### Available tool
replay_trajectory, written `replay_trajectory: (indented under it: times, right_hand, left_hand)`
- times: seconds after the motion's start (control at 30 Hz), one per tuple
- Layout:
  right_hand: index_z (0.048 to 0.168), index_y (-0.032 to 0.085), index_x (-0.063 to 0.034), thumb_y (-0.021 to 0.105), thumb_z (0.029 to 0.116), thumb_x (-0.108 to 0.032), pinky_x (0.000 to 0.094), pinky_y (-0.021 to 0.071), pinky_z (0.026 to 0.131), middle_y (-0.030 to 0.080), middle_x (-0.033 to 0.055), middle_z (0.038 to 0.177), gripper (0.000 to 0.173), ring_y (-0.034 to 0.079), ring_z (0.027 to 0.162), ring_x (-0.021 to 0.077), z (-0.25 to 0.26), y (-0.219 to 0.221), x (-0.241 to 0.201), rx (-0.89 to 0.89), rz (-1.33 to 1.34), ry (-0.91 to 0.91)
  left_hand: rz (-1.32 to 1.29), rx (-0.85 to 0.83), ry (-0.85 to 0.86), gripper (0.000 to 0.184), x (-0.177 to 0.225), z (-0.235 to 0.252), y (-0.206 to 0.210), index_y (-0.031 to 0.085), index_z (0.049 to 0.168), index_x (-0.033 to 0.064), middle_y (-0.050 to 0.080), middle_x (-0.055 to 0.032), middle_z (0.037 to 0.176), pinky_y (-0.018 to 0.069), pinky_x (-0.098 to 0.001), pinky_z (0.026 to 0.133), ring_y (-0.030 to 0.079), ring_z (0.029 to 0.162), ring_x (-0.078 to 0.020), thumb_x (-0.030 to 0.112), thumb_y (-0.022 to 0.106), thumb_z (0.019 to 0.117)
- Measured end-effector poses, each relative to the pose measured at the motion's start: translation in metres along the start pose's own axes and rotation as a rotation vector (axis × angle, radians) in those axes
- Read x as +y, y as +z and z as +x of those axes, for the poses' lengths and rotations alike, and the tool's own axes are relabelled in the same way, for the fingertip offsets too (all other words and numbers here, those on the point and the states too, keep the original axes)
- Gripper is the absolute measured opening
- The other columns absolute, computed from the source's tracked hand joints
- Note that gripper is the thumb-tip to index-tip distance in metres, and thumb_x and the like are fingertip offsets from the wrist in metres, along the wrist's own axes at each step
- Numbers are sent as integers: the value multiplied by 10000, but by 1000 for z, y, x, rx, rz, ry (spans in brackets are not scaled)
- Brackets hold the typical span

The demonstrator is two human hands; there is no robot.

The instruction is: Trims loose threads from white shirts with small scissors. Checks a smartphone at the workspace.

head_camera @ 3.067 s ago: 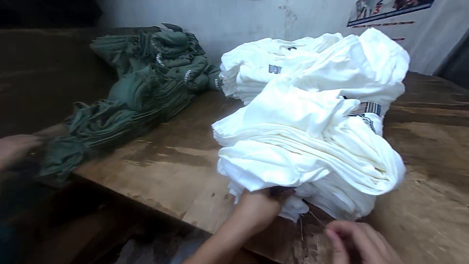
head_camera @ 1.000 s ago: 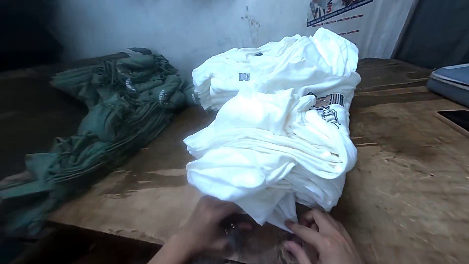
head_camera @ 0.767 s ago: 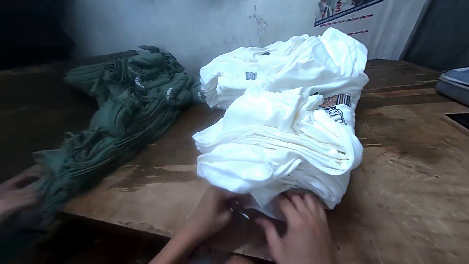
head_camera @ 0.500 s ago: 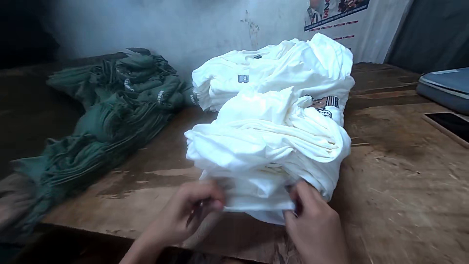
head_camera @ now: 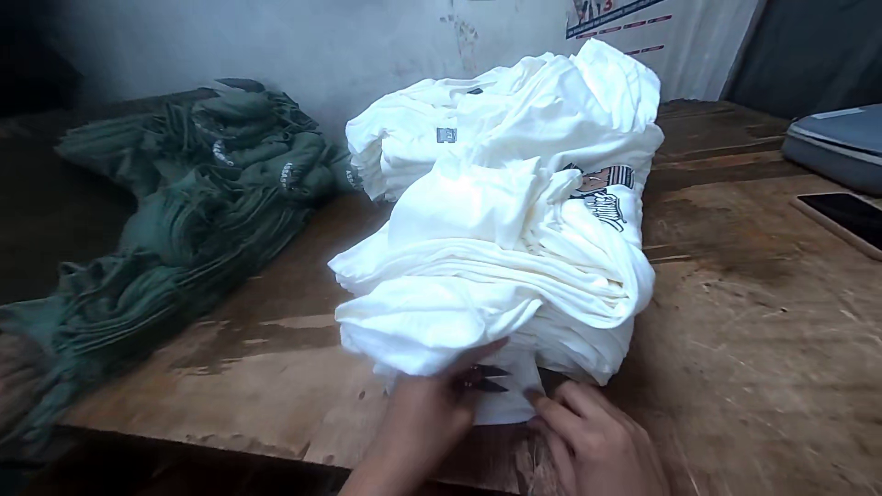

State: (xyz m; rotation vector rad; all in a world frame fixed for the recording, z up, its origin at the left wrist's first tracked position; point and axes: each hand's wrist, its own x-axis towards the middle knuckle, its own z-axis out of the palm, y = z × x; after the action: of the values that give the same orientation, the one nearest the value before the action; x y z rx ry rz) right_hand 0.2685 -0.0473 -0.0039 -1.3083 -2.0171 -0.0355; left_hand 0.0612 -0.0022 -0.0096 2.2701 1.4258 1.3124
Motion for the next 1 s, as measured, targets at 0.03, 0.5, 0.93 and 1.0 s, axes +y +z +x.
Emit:
replay_trajectory:
  times: [0.03,0.5,0.93,1.0]
  right_hand:
    - [956,821,-118,734,890,-130,357,603,660,719,85,856,110,719,804,237,0,0,3,15,60,-2]
    - [893,798,-88,744,855,-166,462,589,659,722,99,901,102,716,795,279,-6,-8,-10,-17,-19,278]
    - [882,787,-93,803,824,-189,400,596,736,724,103,950,114,702,884,259,-18,-18,-2,-32,130,225]
    - [969,753,-65,846,794,-257,454,594,742,718,141,988,276,705,889,308,-13,-16,-6,-41,84,226]
  left_hand:
    - [75,19,62,426,0,0,2,751,1236,255,775,78,1041,633,-306,767,737,872,-44,124,637,847]
    - [396,109,350,176,33,-23,17,771,1048,194,765,-25,978,565,-414,719,709,848,-238,189,608,979]
    - [253,-42,240,246,27,-20,10,743,1170,198,737,-85,1017,592,-484,792,719,904,-274,298,673,956]
    - [182,-109,165,274,20,-25,5,775,1081,155,711,-127,938,588,-517,775,708,877,-317,182,737,812]
